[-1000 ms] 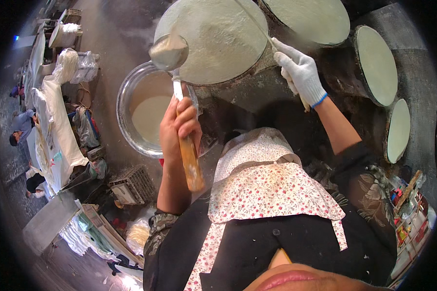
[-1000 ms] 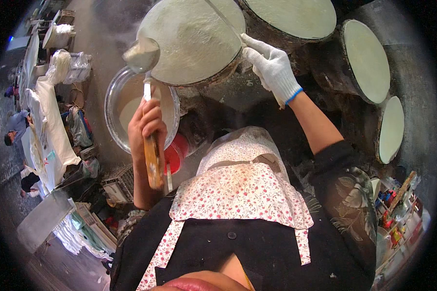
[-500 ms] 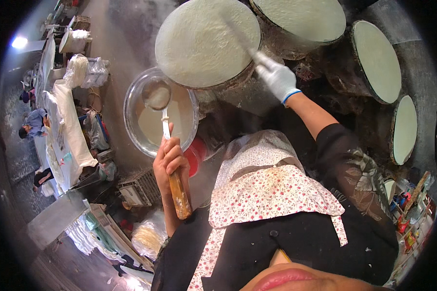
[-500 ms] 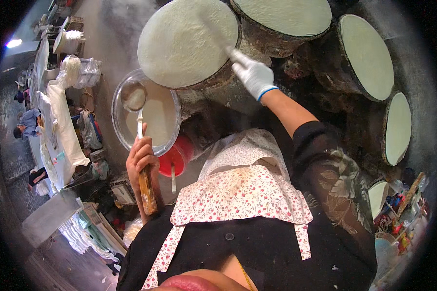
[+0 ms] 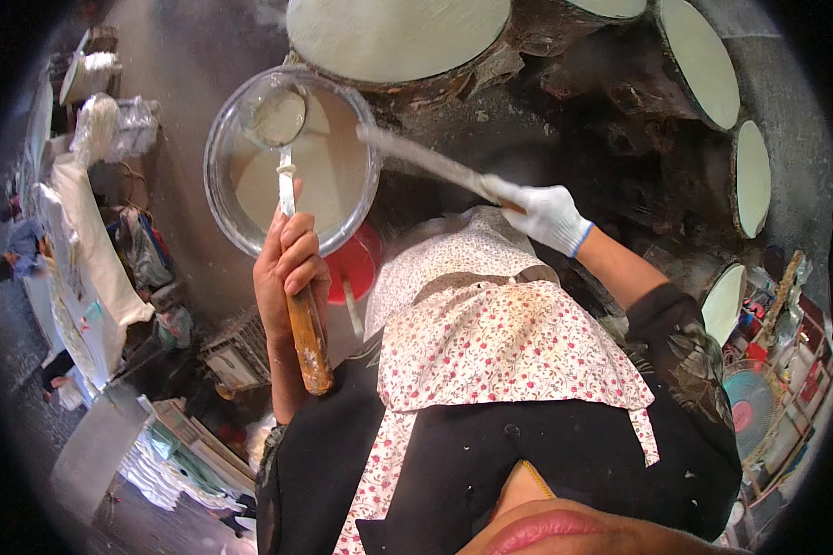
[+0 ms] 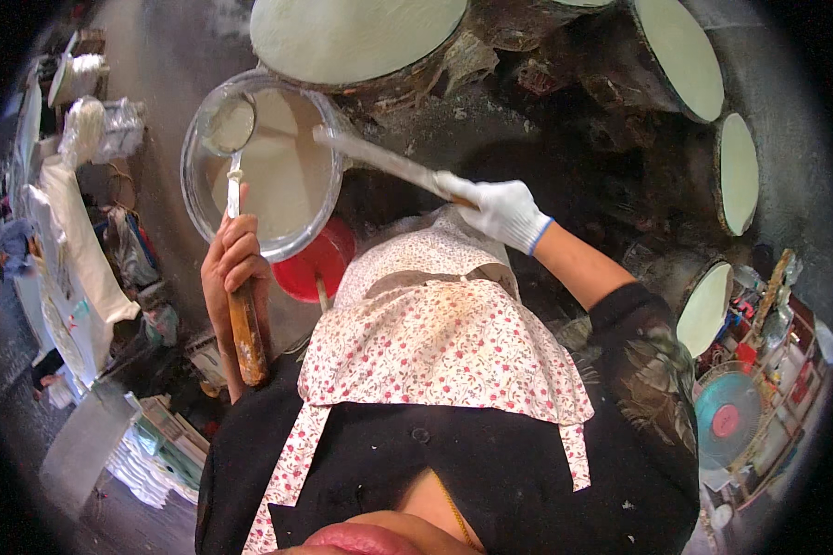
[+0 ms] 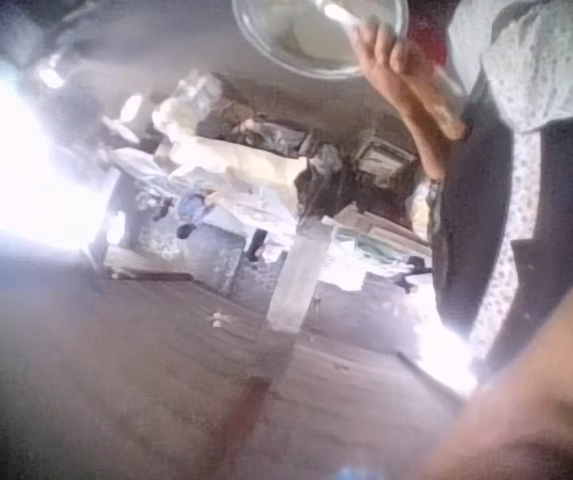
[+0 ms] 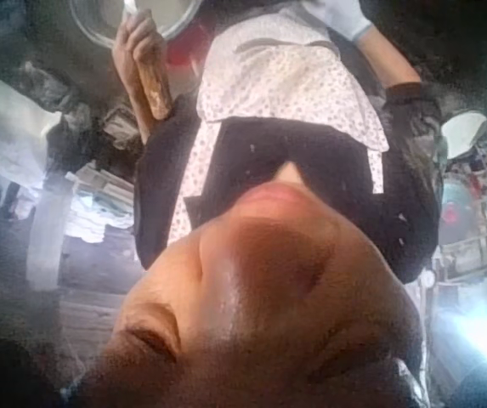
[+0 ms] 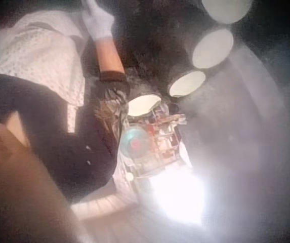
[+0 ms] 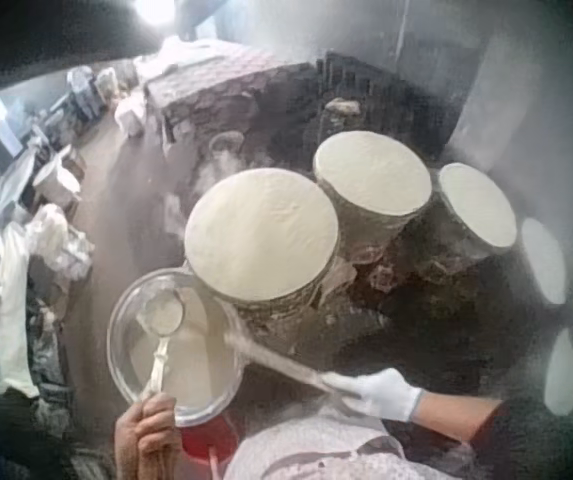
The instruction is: The person ladles batter onto several hot griddles and spreads it into thin circular crepes using a wooden spreader. They flip and remove cooked crepes, stacking them nearby while continuing to cook new ones.
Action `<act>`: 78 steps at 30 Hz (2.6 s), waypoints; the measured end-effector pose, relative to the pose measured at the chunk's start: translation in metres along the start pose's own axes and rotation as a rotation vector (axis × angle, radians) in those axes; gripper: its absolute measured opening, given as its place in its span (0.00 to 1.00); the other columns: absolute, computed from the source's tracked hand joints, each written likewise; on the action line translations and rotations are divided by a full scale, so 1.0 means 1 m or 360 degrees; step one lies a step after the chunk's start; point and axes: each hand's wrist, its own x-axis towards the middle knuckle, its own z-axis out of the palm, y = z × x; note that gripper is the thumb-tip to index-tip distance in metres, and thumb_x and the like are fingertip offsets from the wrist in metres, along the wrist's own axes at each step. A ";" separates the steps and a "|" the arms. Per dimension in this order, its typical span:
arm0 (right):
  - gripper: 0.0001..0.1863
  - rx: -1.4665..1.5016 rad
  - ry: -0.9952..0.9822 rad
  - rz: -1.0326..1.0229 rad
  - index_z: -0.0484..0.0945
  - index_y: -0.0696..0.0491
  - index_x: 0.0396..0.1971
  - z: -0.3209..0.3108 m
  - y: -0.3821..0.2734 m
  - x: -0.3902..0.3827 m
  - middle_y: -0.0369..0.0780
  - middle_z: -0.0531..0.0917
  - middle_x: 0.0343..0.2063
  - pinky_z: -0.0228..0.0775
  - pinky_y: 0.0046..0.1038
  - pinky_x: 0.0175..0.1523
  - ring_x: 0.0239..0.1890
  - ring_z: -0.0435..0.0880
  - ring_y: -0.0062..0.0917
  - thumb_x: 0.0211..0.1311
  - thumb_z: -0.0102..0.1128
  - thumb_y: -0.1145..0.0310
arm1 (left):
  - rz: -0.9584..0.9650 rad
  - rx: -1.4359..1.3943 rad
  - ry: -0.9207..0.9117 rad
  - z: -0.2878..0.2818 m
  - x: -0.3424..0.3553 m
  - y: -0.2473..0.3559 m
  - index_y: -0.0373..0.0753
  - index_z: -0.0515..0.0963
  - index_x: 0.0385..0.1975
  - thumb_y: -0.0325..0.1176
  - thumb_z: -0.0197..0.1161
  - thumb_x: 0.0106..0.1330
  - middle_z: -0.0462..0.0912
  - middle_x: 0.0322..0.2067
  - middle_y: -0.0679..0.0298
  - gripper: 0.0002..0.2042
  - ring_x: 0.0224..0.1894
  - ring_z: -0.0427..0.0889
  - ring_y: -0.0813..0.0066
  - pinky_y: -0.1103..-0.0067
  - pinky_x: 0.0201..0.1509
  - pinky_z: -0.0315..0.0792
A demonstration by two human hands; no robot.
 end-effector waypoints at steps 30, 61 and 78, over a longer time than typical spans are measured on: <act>0.26 -0.0611 -0.0574 0.0119 0.68 0.70 0.61 0.120 0.126 0.245 0.61 0.84 0.44 0.77 0.50 0.57 0.49 0.85 0.55 0.65 0.56 0.76 | 0.0130 0.0289 0.0450 -0.012 -0.034 -0.021 0.33 0.54 0.77 0.32 0.41 0.87 0.59 0.28 0.72 0.23 0.18 0.59 0.94 0.93 0.13 0.64; 0.26 0.1394 0.2366 0.2661 0.79 0.55 0.46 0.092 0.055 -0.299 0.39 0.78 0.29 0.70 0.26 0.31 0.25 0.78 0.21 0.61 0.77 0.49 | -0.1944 0.0580 0.0094 0.045 0.155 -0.277 0.33 0.43 0.81 0.31 0.35 0.87 0.64 0.34 0.63 0.27 0.23 0.69 0.78 0.80 0.24 0.71; 0.32 0.0341 0.1137 0.2810 0.78 0.39 0.66 -0.006 0.180 -0.510 0.46 0.81 0.49 0.79 0.43 0.55 0.49 0.84 0.37 0.61 0.76 0.56 | -0.1994 0.1195 0.0181 0.062 0.118 -0.499 0.31 0.52 0.78 0.29 0.40 0.86 0.65 0.30 0.66 0.24 0.17 0.63 0.93 0.92 0.13 0.64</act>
